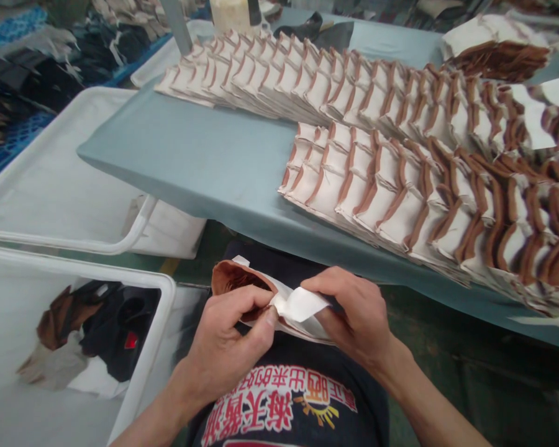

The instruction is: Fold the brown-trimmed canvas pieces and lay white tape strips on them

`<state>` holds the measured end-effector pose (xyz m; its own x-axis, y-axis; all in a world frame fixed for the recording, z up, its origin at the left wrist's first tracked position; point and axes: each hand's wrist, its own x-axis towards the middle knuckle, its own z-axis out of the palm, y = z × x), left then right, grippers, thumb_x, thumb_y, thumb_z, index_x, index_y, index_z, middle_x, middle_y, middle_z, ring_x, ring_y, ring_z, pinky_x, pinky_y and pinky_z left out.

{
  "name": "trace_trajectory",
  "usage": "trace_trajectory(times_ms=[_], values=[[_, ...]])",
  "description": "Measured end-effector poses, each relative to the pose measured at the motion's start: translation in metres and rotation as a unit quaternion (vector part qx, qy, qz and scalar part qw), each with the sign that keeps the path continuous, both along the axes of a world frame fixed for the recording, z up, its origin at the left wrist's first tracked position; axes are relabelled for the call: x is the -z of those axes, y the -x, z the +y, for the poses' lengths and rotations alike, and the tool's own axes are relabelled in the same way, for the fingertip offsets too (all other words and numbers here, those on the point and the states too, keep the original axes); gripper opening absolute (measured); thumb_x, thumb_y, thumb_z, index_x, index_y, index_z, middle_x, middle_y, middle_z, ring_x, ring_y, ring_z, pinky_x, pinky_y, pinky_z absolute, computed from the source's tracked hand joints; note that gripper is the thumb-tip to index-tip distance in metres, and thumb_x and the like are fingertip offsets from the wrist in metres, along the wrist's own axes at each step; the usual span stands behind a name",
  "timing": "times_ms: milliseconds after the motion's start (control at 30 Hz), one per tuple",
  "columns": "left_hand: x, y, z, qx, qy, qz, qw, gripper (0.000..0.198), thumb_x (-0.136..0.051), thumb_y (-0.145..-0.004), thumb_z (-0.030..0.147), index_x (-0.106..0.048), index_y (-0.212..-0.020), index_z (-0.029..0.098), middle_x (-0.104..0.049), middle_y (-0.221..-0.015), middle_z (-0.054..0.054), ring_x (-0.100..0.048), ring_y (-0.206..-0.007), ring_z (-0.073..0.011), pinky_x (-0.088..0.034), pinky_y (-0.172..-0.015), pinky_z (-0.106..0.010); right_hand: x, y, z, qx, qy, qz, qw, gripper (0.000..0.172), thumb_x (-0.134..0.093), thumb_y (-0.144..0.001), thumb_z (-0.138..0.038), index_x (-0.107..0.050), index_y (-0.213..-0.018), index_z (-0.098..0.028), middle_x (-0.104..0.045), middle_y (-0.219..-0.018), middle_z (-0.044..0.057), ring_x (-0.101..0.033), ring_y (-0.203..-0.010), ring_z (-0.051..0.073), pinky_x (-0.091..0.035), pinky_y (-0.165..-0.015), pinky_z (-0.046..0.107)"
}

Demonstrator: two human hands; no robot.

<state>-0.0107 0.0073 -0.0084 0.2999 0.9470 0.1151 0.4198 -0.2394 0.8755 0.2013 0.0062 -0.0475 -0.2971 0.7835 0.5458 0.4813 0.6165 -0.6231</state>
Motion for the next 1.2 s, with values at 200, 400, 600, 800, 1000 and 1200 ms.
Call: trace_trajectory(times_ms=[200, 400, 600, 800, 1000, 1200], values=[[0.002, 0.000, -0.001, -0.021, 0.024, -0.001, 0.999, 0.020, -0.058, -0.091, 0.012, -0.075, -0.083, 0.018, -0.074, -0.073, 0.002, -0.066, -0.062, -0.0104, -0.050, -0.060, -0.017, -0.030, -0.013, -0.011, 0.028, -0.024, -0.171, 0.985, 0.014, -0.047, -0.105, -0.014, -0.059, -0.110, -0.019, -0.076, -0.075, 0.002, -0.069, -0.056, 0.015, -0.049, -0.056, 0.028], [0.001, -0.008, 0.003, -0.017, 0.111, -0.055, 0.992, 0.020, -0.059, -0.093, 0.018, -0.078, -0.087, 0.018, -0.076, -0.073, 0.001, -0.066, -0.060, -0.0114, -0.049, -0.056, -0.018, -0.038, -0.011, -0.023, 0.077, 0.037, -0.199, 0.976, 0.009, -0.060, -0.098, -0.022, -0.063, -0.105, -0.018, -0.076, -0.089, 0.007, -0.073, -0.073, 0.021, -0.055, -0.064, 0.034], [0.000, -0.019, 0.006, -0.017, 0.194, -0.113, 0.974, 0.018, -0.062, -0.091, 0.020, -0.078, -0.082, 0.016, -0.073, -0.069, 0.001, -0.060, -0.057, -0.0097, -0.045, -0.053, -0.017, -0.037, -0.001, -0.019, 0.118, 0.028, -0.090, 0.989, 0.024, -0.066, -0.088, -0.016, -0.062, -0.112, -0.017, -0.074, -0.108, 0.013, -0.071, -0.098, 0.024, -0.059, -0.086, 0.036], [-0.002, -0.024, 0.008, -0.031, 0.230, -0.129, 0.964, 0.017, -0.063, -0.090, 0.022, -0.077, -0.081, 0.016, -0.071, -0.069, 0.002, -0.059, -0.059, -0.0091, -0.046, -0.056, -0.016, -0.034, 0.002, -0.008, 0.109, -0.009, -0.096, 0.989, 0.019, -0.067, -0.090, -0.013, -0.061, -0.107, -0.019, -0.075, -0.097, 0.009, -0.071, -0.087, 0.022, -0.058, -0.080, 0.035], [-0.004, -0.028, 0.009, -0.040, 0.210, -0.112, 0.970, 0.018, -0.062, -0.087, 0.020, -0.076, -0.077, 0.014, -0.066, -0.062, 0.003, -0.054, -0.053, -0.0078, -0.041, -0.050, -0.016, -0.033, 0.001, -0.007, 0.117, -0.022, -0.120, 0.986, 0.015, -0.067, -0.093, -0.016, -0.062, -0.105, -0.022, -0.076, -0.093, 0.007, -0.070, -0.082, 0.022, -0.057, -0.076, 0.036], [-0.008, -0.032, 0.009, -0.042, 0.193, -0.095, 0.976, 0.020, -0.061, -0.085, 0.019, -0.075, -0.073, 0.015, -0.065, -0.058, 0.003, -0.052, -0.050, -0.0075, -0.041, -0.047, -0.015, -0.036, 0.001, -0.006, 0.105, -0.043, -0.140, 0.984, 0.014, -0.068, -0.093, -0.014, -0.062, -0.102, -0.022, -0.077, -0.090, 0.006, -0.068, -0.078, 0.021, -0.054, -0.073, 0.035]])
